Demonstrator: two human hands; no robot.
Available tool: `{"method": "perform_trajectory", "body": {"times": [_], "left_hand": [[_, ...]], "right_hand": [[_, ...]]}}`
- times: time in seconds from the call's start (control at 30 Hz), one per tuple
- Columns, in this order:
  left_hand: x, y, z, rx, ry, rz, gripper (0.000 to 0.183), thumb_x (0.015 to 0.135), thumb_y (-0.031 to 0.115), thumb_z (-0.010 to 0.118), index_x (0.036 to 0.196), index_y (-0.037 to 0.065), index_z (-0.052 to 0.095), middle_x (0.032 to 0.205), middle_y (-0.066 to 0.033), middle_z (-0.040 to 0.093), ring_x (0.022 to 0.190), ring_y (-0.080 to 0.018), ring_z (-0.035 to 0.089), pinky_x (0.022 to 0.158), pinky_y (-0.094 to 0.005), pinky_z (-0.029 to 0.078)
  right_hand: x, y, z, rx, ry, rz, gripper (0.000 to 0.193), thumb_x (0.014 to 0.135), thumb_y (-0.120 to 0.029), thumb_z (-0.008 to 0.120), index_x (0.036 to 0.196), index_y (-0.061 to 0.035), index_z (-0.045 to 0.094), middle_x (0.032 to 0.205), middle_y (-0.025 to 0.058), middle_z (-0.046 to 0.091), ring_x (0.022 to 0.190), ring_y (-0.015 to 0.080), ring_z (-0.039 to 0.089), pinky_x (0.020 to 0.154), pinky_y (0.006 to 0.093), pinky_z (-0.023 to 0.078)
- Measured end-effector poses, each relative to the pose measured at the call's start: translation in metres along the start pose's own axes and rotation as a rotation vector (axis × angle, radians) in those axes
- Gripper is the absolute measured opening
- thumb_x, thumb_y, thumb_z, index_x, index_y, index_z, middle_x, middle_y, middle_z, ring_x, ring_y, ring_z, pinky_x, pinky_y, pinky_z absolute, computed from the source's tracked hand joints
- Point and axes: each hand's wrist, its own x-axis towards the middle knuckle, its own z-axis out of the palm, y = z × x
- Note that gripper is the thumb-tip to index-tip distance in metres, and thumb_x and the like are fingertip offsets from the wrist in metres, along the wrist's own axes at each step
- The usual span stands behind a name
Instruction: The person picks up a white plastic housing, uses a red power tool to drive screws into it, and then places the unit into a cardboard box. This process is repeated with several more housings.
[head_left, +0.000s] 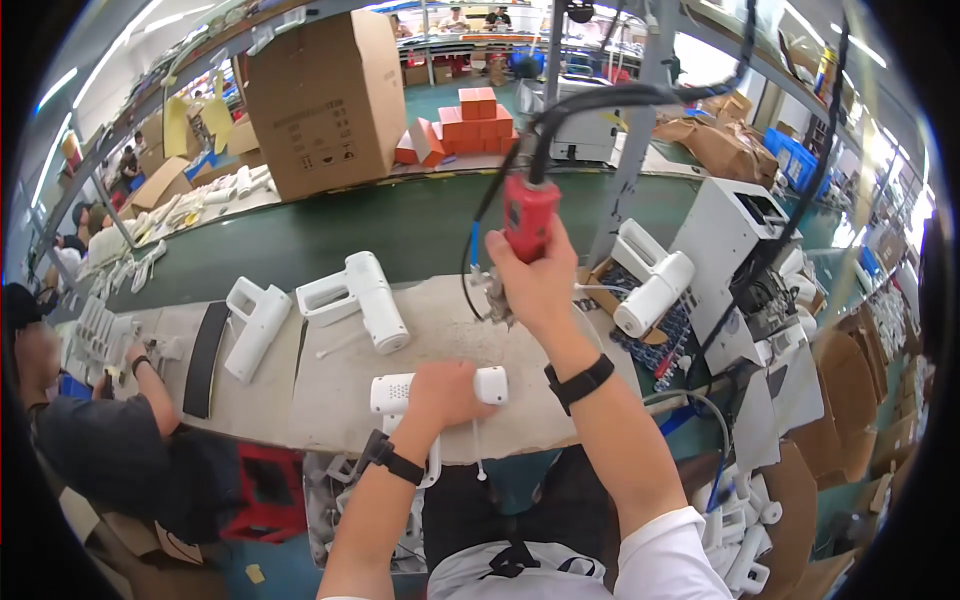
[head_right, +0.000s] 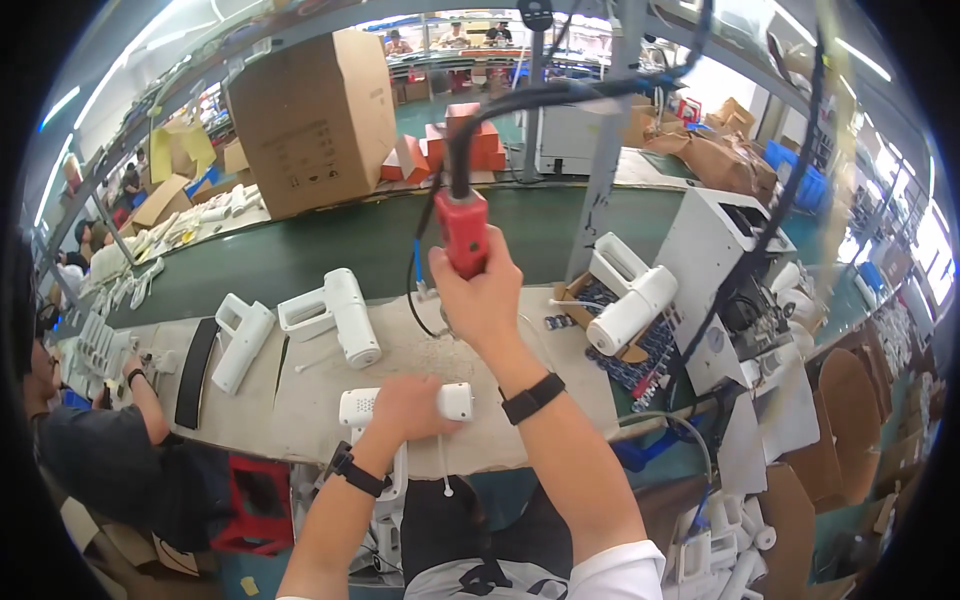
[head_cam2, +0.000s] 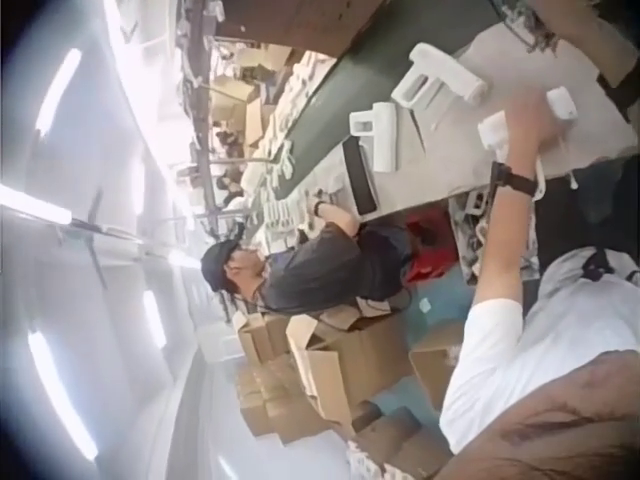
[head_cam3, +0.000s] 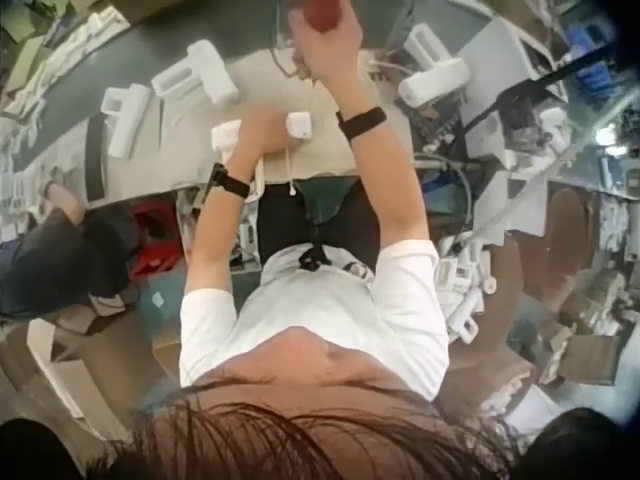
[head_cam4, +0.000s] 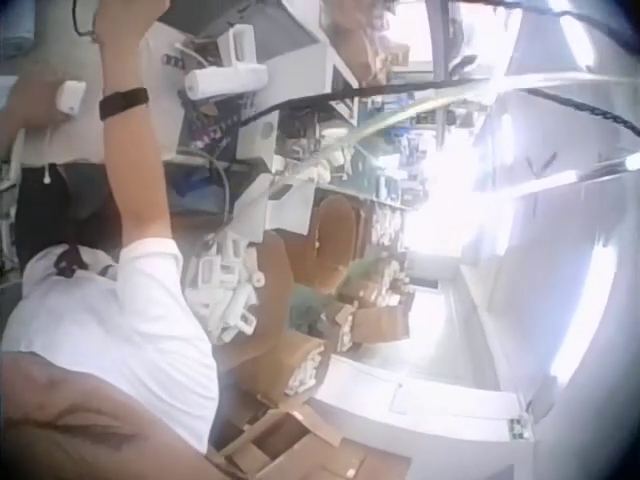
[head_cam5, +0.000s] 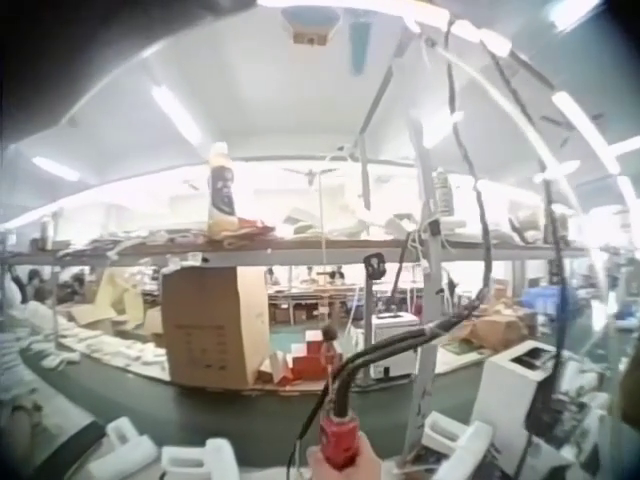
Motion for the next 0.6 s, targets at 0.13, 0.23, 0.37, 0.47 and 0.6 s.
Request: {"method": "perform_trajectory", "body": {"times": [0.13, 0.23, 0.37, 0.47, 0.6], "left_hand": [[0.001, -0.009, 0.007, -0.006, 0.026, 0.019, 0.061, 0.061, 0.057, 0.073, 0.092, 0.005, 0.064, 0.088, -0.0141, 0.067, 0.086, -0.0301, 0.065, 0.077, -0.0411, 0.051], [0.001, -0.005, -0.002, -0.010, -0.013, 0.007, 0.058, 0.062, 0.054, 0.073, 0.092, 0.006, 0.064, 0.088, -0.0126, 0.067, 0.087, -0.0281, 0.065, 0.078, -0.0393, 0.050], [-0.002, 0.001, -0.013, -0.010, -0.081, -0.035, 0.056, 0.064, 0.053, 0.072, 0.094, 0.006, 0.063, 0.091, -0.0108, 0.067, 0.091, -0.0251, 0.065, 0.081, -0.0372, 0.049], [-0.003, 0.003, -0.018, -0.024, -0.113, -0.059, 0.059, 0.064, 0.054, 0.072, 0.097, 0.006, 0.063, 0.093, -0.0104, 0.067, 0.093, -0.0245, 0.065, 0.083, -0.0366, 0.048], [-0.001, -0.003, 0.004, -0.003, -0.007, -0.036, 0.064, 0.058, 0.061, 0.075, 0.094, 0.010, 0.063, 0.090, -0.0109, 0.068, 0.082, -0.0313, 0.066, 0.079, -0.0391, 0.051]], "right_hand": [[-0.018, -0.010, 0.005, 0.213, 0.062, -0.004, 0.024, 0.084, -0.007, 0.068, 0.104, -0.0018, 0.056, 0.073, 0.0032, 0.061, 0.057, 0.0068, 0.055, 0.051, 0.0212, 0.044], [-0.028, -0.023, 0.005, 0.191, 0.066, 0.021, 0.013, 0.084, -0.008, 0.068, 0.092, -0.0012, 0.061, 0.065, 0.0032, 0.060, 0.047, 0.0058, 0.051, 0.043, 0.0203, 0.039], [-0.037, -0.028, 0.005, 0.187, 0.030, -0.025, 0.009, 0.084, -0.008, 0.067, 0.083, -0.0007, 0.062, 0.064, 0.0024, 0.059, 0.047, 0.0060, 0.051, 0.043, 0.0204, 0.040], [-0.036, -0.022, 0.007, 0.177, 0.024, -0.009, 0.009, 0.083, -0.008, 0.068, 0.084, -0.0007, 0.062, 0.063, 0.0013, 0.059, 0.049, 0.0063, 0.052, 0.044, 0.0215, 0.041], [-0.042, 0.002, 0.019, 0.115, 0.046, -0.065, 0.011, 0.082, -0.008, 0.069, 0.084, -0.0009, 0.062, 0.065, -0.0007, 0.060, 0.055, 0.0068, 0.054, 0.051, 0.0239, 0.043]]}}
